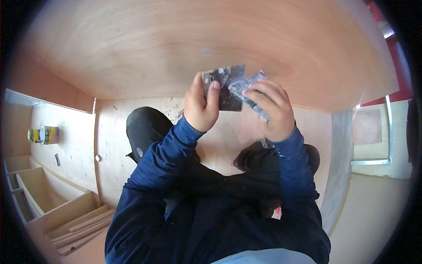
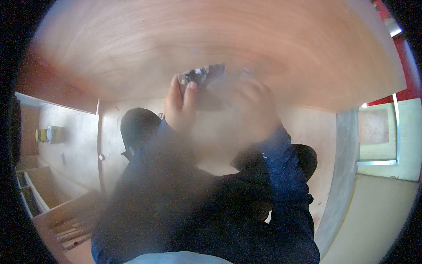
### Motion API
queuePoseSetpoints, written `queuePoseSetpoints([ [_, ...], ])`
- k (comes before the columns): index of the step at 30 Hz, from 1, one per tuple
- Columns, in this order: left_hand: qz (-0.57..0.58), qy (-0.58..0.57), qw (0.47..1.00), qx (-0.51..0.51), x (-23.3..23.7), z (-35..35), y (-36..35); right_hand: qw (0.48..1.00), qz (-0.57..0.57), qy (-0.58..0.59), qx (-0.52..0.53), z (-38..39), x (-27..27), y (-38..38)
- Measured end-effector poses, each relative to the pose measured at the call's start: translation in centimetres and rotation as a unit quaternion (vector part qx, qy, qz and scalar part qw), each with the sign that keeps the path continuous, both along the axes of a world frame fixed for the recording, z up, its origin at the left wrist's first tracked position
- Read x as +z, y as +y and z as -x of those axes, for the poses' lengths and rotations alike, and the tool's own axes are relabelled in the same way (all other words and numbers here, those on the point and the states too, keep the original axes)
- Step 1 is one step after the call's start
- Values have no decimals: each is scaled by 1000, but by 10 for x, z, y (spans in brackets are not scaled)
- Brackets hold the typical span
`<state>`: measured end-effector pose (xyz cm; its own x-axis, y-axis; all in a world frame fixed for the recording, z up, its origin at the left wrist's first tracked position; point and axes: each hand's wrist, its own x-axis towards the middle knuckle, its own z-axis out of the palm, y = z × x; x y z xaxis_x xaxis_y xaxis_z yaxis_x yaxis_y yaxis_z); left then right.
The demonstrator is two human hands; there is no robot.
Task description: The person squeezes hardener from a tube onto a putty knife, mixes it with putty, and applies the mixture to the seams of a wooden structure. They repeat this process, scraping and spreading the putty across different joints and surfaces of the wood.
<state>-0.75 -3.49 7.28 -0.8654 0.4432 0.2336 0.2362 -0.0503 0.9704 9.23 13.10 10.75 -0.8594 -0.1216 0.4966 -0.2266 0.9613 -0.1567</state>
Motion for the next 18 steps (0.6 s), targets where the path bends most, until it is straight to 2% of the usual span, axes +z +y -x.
queuePoseSetpoints([
  [1,-125,-56,991,-13,-8,2,4,995,89,33,12,1,2,-7],
  [2,-200,-161,965,-43,-13,4,8,982,176,69,25,3,4,-10],
  [3,-201,-160,965,-43,-13,4,9,982,175,70,25,5,-4,-12],
  [5,-327,-290,898,-54,-14,3,11,973,190,123,48,10,-26,-11],
  [6,-327,-289,898,-53,-13,3,11,965,223,104,93,13,-4,-17],
  [7,-348,-284,892,-44,-12,5,12,965,222,106,94,13,-14,-4],
  [9,-387,-276,879,-25,-11,8,14,997,45,53,-37,12,-30,22],
  [10,-363,-236,901,14,-11,10,15,991,118,58,-39,10,-27,24],
  [11,-365,-235,901,15,-13,13,15,991,116,58,-37,8,-22,22],
  [12,-270,-108,955,55,-15,13,13,989,90,114,-22,6,-14,18],
  [13,-162,17,983,90,-16,9,11,983,67,168,-13,2,-9,12],
  [15,-182,5,980,79,-15,3,14,986,27,163,-24,0,-9,2],
  [17,-76,64,989,108,-19,2,9,996,-17,80,-20,2,-15,-6],
  [18,-107,-44,991,61,-18,3,7,998,-9,64,-13,-3,5,-12],
])
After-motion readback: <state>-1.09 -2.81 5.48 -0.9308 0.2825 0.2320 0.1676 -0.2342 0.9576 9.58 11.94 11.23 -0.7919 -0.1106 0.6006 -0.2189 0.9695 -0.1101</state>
